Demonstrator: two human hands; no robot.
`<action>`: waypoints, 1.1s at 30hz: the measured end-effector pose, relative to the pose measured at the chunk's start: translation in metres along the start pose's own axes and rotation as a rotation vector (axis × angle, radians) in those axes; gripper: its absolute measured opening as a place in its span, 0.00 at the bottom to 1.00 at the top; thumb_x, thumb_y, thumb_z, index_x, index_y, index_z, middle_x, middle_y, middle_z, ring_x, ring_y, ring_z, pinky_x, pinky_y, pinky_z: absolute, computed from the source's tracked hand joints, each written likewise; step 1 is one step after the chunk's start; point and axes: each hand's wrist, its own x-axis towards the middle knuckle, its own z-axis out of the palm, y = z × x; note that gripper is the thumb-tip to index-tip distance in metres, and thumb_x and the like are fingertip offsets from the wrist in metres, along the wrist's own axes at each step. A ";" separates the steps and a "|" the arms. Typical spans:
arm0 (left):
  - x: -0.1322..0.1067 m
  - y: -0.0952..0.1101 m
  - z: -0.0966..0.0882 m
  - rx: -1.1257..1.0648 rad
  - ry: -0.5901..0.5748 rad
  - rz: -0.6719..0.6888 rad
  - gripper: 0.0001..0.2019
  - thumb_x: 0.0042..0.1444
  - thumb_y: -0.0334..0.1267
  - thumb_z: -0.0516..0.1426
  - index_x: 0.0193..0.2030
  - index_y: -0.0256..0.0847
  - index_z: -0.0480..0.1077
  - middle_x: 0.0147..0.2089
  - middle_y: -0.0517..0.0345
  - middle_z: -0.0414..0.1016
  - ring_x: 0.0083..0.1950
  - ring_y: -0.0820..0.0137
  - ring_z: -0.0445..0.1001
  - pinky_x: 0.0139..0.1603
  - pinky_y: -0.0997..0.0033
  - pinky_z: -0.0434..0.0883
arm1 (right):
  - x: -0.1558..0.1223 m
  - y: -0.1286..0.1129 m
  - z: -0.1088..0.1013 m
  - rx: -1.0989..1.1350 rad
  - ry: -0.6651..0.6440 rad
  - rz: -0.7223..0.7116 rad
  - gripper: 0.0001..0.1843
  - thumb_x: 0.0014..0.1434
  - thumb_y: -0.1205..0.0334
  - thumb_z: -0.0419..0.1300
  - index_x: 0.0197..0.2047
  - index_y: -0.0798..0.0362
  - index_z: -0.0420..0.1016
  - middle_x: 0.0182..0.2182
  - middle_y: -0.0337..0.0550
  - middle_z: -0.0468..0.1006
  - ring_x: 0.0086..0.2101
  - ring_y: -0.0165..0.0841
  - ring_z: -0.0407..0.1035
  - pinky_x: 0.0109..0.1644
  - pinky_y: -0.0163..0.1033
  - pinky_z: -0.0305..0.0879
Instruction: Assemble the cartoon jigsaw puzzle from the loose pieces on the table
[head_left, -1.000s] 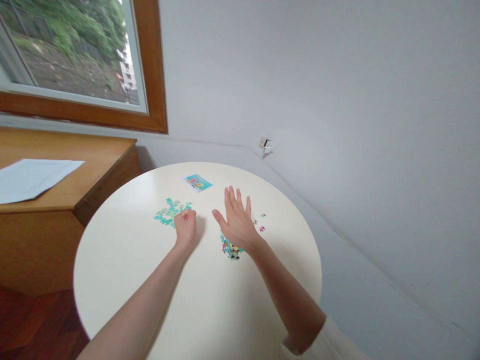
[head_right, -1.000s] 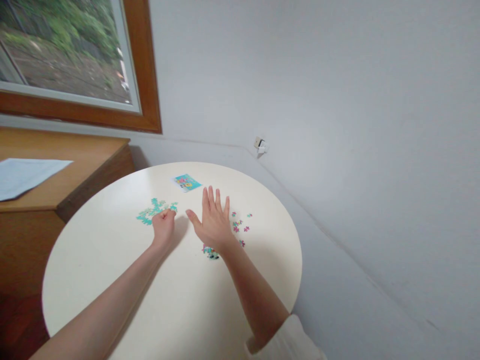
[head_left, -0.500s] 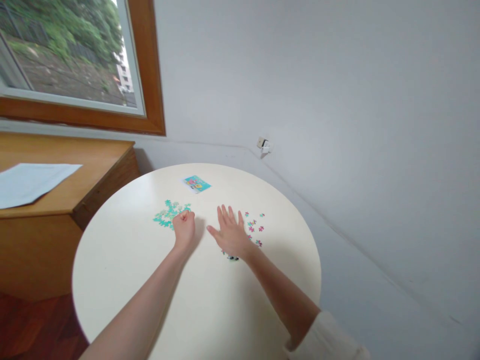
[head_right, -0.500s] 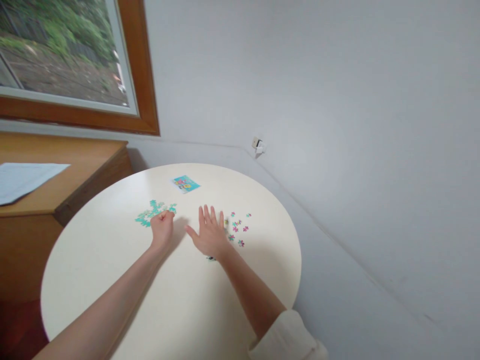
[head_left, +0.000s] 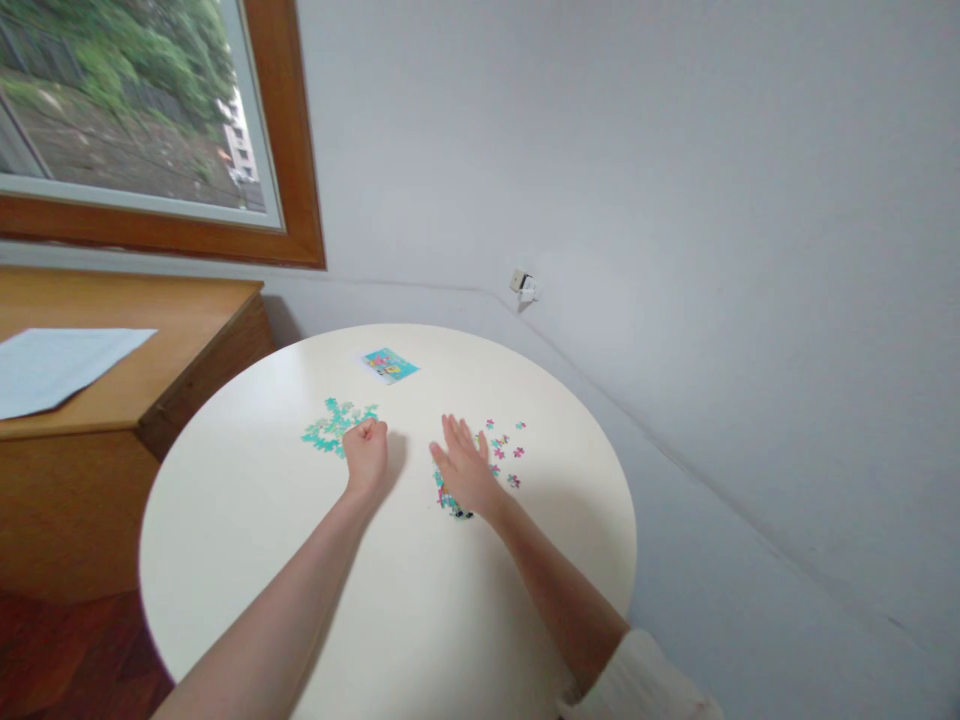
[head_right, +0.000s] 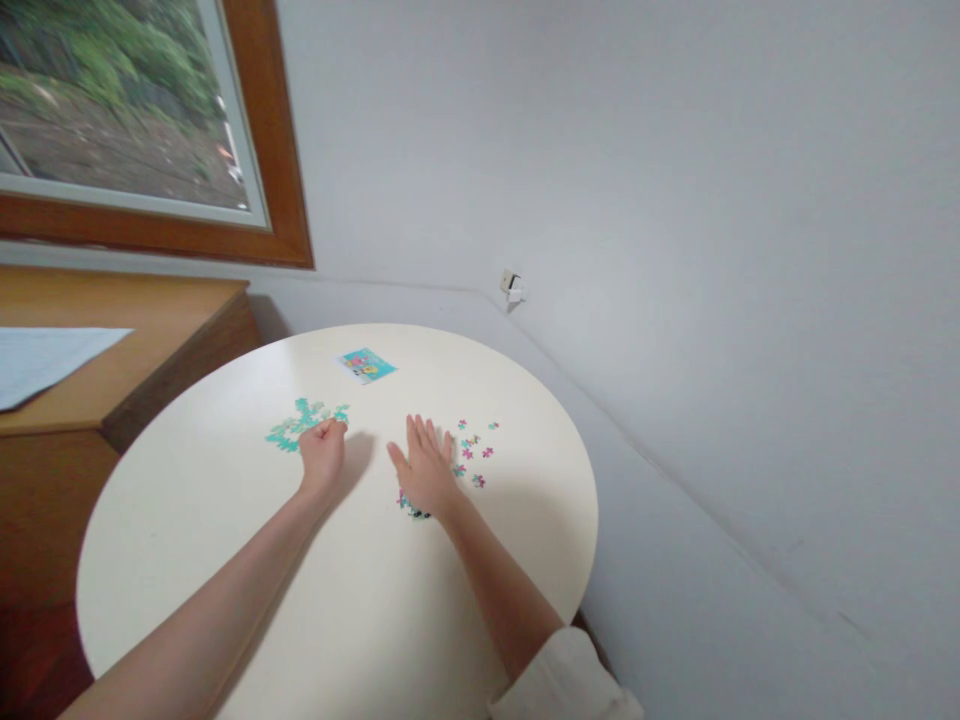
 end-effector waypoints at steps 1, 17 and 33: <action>0.001 -0.002 0.000 0.007 0.001 -0.007 0.19 0.47 0.29 0.52 0.13 0.41 0.44 0.16 0.68 0.41 0.19 0.78 0.46 0.22 0.73 0.49 | 0.005 0.005 -0.011 0.012 0.099 0.024 0.28 0.67 0.55 0.39 0.66 0.58 0.53 0.64 0.52 0.57 0.63 0.39 0.50 0.65 0.51 0.42; 0.003 -0.008 0.002 0.032 -0.022 -0.039 0.19 0.49 0.31 0.54 0.13 0.39 0.51 0.15 0.68 0.47 0.20 0.78 0.52 0.22 0.76 0.53 | 0.001 0.066 -0.003 -0.015 0.070 0.287 0.09 0.55 0.62 0.60 0.39 0.54 0.76 0.42 0.46 0.77 0.41 0.34 0.70 0.48 0.40 0.58; -0.017 0.013 0.007 0.039 -0.192 -0.043 0.16 0.41 0.33 0.50 0.15 0.42 0.42 0.17 0.68 0.39 0.20 0.77 0.44 0.22 0.74 0.45 | 0.001 0.058 0.002 0.011 0.047 0.248 0.07 0.55 0.69 0.56 0.38 0.54 0.72 0.38 0.45 0.77 0.39 0.35 0.69 0.46 0.41 0.57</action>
